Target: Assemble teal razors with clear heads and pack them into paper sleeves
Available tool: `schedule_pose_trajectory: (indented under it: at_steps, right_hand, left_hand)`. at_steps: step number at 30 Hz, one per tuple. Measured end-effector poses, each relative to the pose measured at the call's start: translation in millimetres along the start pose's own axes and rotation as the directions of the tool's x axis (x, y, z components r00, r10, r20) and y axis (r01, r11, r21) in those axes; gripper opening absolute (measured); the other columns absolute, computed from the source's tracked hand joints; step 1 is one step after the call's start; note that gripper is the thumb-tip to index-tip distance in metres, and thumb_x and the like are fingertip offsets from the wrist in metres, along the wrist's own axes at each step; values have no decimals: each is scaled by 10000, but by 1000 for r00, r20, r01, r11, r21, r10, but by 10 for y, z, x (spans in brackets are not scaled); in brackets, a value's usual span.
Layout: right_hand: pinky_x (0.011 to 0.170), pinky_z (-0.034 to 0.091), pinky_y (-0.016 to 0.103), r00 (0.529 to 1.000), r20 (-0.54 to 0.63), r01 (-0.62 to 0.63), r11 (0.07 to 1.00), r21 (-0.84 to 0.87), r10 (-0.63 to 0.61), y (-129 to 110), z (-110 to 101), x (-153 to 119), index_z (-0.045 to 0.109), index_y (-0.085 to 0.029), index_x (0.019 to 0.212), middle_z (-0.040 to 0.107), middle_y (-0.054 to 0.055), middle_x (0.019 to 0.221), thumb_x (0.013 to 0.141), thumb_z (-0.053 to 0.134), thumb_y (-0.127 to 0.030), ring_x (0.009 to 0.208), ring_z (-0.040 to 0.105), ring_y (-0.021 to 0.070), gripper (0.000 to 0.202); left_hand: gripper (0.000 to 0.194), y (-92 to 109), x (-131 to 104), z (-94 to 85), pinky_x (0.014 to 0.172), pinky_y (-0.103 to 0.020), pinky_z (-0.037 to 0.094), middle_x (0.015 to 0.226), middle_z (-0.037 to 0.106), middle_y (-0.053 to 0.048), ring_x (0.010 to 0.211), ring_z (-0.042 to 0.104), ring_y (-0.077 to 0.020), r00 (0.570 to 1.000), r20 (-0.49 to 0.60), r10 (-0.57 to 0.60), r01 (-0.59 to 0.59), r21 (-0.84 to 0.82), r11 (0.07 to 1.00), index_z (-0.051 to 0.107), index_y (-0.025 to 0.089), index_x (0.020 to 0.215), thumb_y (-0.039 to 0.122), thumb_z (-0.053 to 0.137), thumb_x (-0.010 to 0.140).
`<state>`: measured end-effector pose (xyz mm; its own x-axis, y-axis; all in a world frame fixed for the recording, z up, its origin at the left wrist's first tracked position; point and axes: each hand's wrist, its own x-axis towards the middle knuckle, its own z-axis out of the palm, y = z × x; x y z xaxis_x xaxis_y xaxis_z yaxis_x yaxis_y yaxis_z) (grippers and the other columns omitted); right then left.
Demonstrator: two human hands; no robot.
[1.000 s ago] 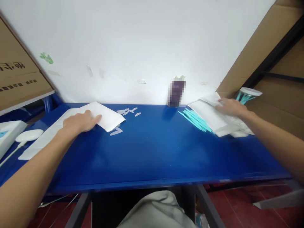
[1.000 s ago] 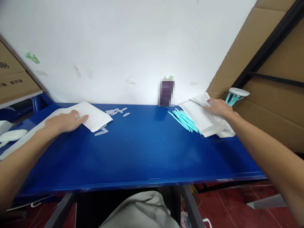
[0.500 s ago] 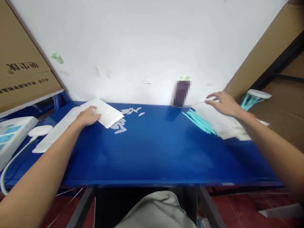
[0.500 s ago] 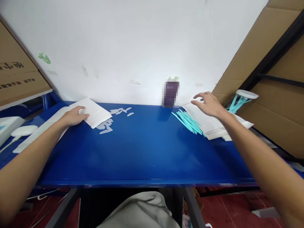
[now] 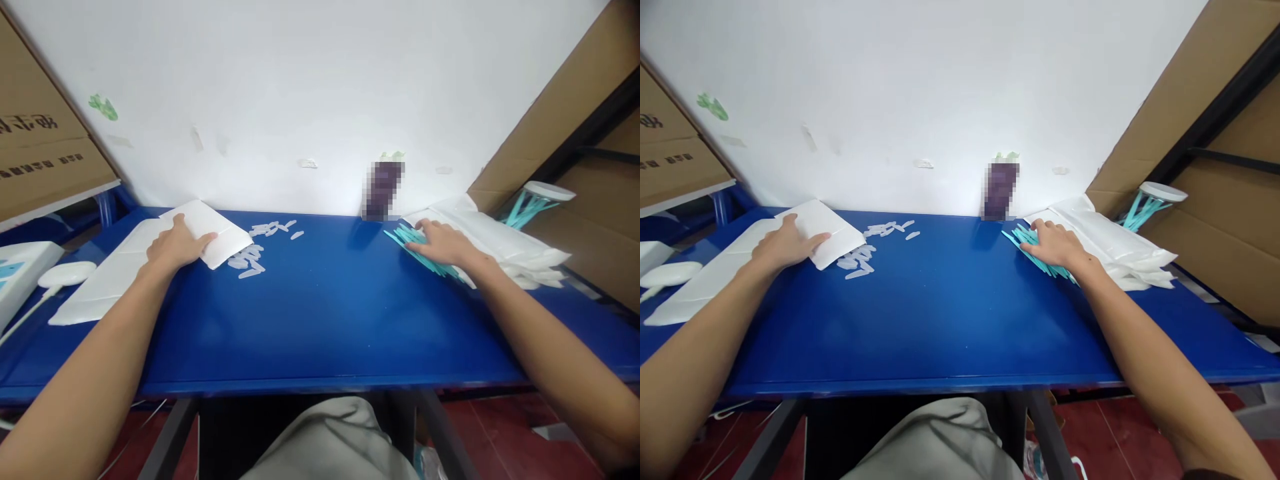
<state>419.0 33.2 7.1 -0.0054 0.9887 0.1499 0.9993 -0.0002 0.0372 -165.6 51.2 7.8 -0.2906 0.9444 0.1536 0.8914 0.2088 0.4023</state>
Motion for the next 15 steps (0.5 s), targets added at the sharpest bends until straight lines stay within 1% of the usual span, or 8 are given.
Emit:
schedule_pose_trajectory:
  at_steps: [2,3,5,7,9,11,13,15]
  right_hand:
    - [917,513,554,999,43,8,1000,0,-8,43,18,-17,560,-126,1443,679,259,1301,857,517,-734,1135,652,454,846]
    - [925,516,554,998,57,15,1000,6,-16,54,26,-21,557,-124,1462,683,262,1298,852,520,-745,1135,660,453,871]
    - [960,518,540,997,65,36,999,26,-37,61,36,-19,545,-104,1490,683,268,1311,867,526,-710,1163,665,442,869]
    - [1009,511,516,996,55,63,997,53,-66,49,36,-7,551,-75,1486,675,272,1345,879,555,-620,1218,653,429,816]
    - [1045,505,495,995,39,89,993,80,-92,16,23,3,574,-62,1464,677,262,1369,873,585,-514,1253,646,416,744]
    - [1053,513,479,993,21,113,988,105,-116,-42,7,3,603,-74,1442,691,234,1374,870,593,-442,1242,665,397,681]
    - [1049,526,465,990,1,141,981,131,-143,-123,-1,-8,636,-98,1415,712,200,1360,880,587,-406,1218,686,377,619]
    - [1034,543,447,985,-21,173,972,159,-172,-216,6,-22,664,-117,1387,731,170,1340,894,582,-398,1198,701,357,574]
  left_hand:
    - [1008,28,-20,-30,1040,-707,458,1436,596,-248,1352,540,-517,994,-12,-111,111,-23,994,303,161,1601,582,762,809]
    - [955,59,-34,-55,1032,-647,499,1339,661,-193,1284,610,-450,988,-14,-155,152,-106,983,325,188,1591,477,793,811]
    - [839,136,-57,-130,956,-526,579,1074,720,-88,1029,716,-298,977,15,-211,196,-447,873,378,195,1547,248,786,816]
    - [717,201,-63,-231,862,-373,613,929,691,-4,805,697,-154,965,55,-255,196,-798,570,437,203,1473,75,710,823]
    - [646,219,-46,-343,821,-251,598,924,678,30,751,664,-77,958,32,-284,112,-957,268,485,209,1382,-39,636,805]
    - [662,167,-3,-440,824,-207,589,934,681,43,770,665,-54,951,-11,-308,29,-992,125,497,211,1341,-100,597,766]
    - [754,48,60,-505,837,-242,605,918,690,39,765,672,-73,954,-25,-299,20,-989,148,481,220,1403,-111,593,736]
    - [897,-114,124,-543,801,-282,609,881,704,24,710,668,-98,961,-14,-276,75,-947,311,424,231,1526,-105,611,715]
